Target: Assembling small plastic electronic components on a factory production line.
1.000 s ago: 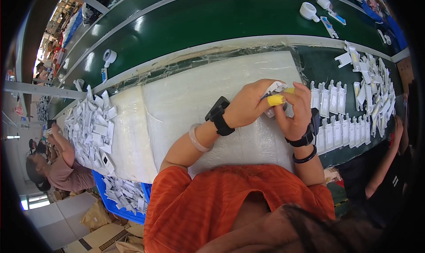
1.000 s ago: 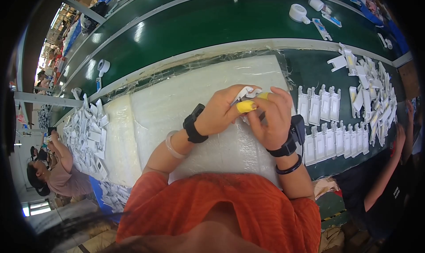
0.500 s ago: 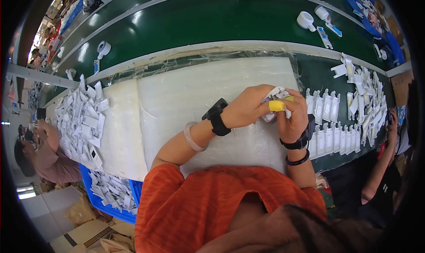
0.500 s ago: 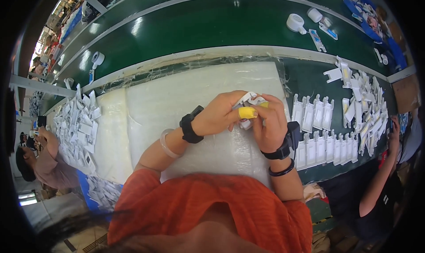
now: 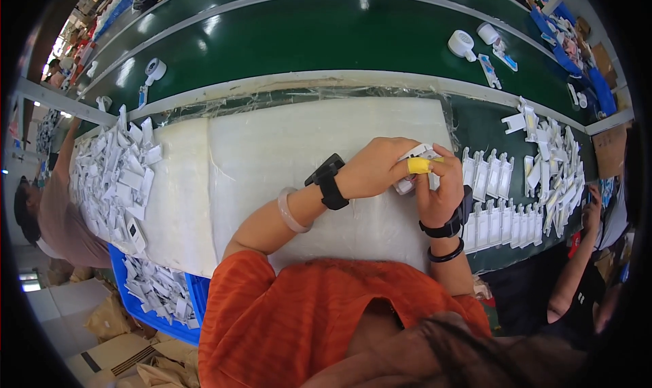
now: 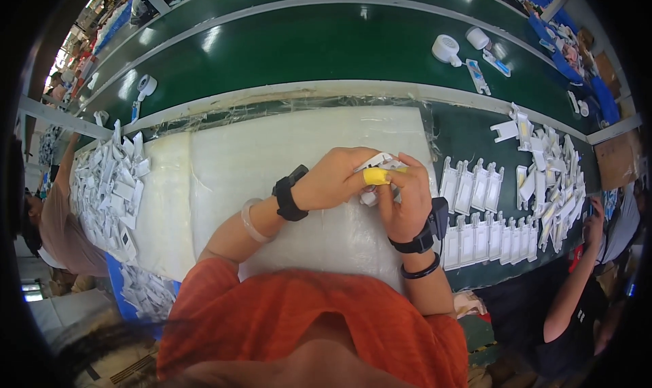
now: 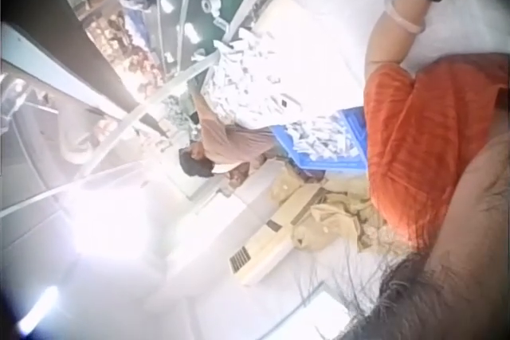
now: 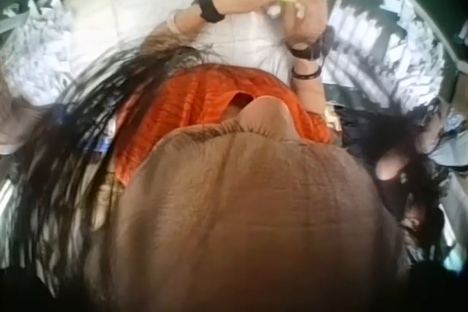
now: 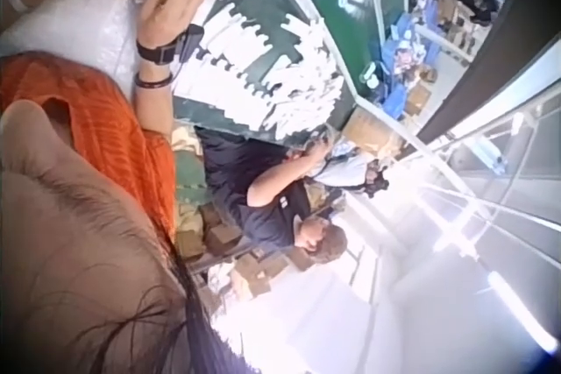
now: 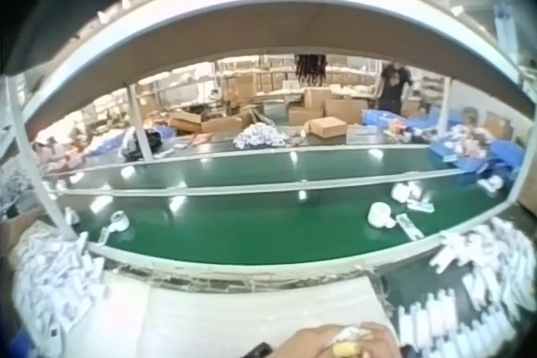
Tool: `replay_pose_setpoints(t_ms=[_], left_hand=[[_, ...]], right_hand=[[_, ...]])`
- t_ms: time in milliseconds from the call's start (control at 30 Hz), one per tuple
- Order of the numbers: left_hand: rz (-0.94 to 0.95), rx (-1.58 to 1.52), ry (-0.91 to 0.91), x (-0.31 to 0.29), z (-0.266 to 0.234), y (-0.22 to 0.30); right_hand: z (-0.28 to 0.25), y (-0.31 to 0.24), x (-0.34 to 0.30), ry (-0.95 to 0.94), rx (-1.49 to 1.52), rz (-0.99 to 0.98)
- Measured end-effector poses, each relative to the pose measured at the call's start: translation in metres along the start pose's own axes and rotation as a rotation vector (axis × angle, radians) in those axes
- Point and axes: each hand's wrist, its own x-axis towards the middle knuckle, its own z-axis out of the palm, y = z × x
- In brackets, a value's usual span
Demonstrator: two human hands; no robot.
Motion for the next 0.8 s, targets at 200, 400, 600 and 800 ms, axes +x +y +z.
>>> replay_pose_setpoints(t_ms=[200,400,600,800], left_hand=[[-0.311,-0.089,0.025,0.011,-0.045,0.012],[-0.446,0.179,0.523,0.004,-0.139,-0.025],[-0.085,1.193,0.937,-0.014,-0.179,-0.044],[-0.079,0.469,0.403,0.039,-0.093,-0.039]], right_hand=[[0.003,-0.007,0.004,-0.029,-0.010,0.001],[0.003,-0.005,0.006,-0.030,-0.010,-0.012],[0.009,0.004,0.001,-0.023,0.034,-0.062],[0.009,0.006,0.001,-0.005,0.052,-0.109]])
